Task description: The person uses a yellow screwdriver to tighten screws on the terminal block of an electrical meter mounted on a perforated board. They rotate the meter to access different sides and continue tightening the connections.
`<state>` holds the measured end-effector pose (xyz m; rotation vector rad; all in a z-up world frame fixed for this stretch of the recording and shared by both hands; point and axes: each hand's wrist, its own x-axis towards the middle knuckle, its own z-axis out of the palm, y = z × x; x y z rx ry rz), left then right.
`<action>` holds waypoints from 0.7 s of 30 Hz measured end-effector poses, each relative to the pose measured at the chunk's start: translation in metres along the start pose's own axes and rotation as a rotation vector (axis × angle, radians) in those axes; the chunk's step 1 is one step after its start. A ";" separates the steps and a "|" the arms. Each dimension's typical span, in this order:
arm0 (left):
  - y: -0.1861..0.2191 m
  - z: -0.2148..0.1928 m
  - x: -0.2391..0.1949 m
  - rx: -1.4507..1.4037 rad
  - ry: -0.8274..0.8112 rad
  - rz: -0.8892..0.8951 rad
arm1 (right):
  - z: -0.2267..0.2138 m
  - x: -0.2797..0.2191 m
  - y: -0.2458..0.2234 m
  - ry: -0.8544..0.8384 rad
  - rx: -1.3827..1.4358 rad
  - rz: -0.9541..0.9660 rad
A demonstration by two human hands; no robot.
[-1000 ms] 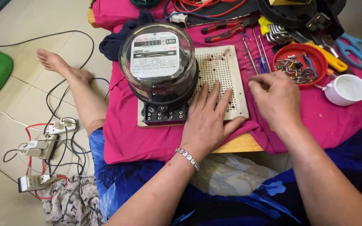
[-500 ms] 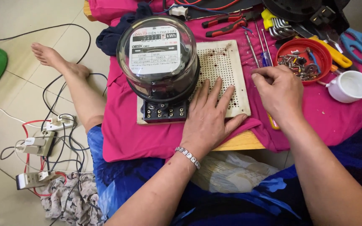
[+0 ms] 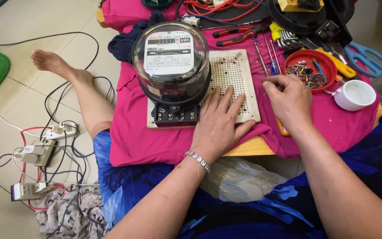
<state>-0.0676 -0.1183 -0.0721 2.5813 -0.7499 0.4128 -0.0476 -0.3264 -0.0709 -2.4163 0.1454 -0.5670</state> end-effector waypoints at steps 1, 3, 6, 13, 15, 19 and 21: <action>0.000 0.000 0.001 0.001 0.004 0.002 | 0.001 0.001 0.001 0.003 0.000 -0.003; 0.000 0.000 0.000 0.001 0.012 0.009 | 0.003 0.001 0.006 0.011 0.002 0.002; -0.001 -0.002 0.000 -0.011 0.001 0.016 | 0.004 0.001 0.005 0.017 0.002 0.016; 0.000 -0.001 0.000 -0.005 -0.001 0.017 | 0.001 0.003 0.008 0.016 -0.009 0.009; 0.000 -0.002 0.000 0.003 0.009 0.017 | -0.001 0.003 0.007 0.001 0.001 0.012; 0.002 -0.005 0.000 0.002 -0.007 0.009 | 0.003 0.004 0.015 0.010 -0.009 0.008; 0.001 -0.005 0.001 -0.001 -0.004 0.019 | 0.002 0.003 0.010 0.018 0.004 -0.011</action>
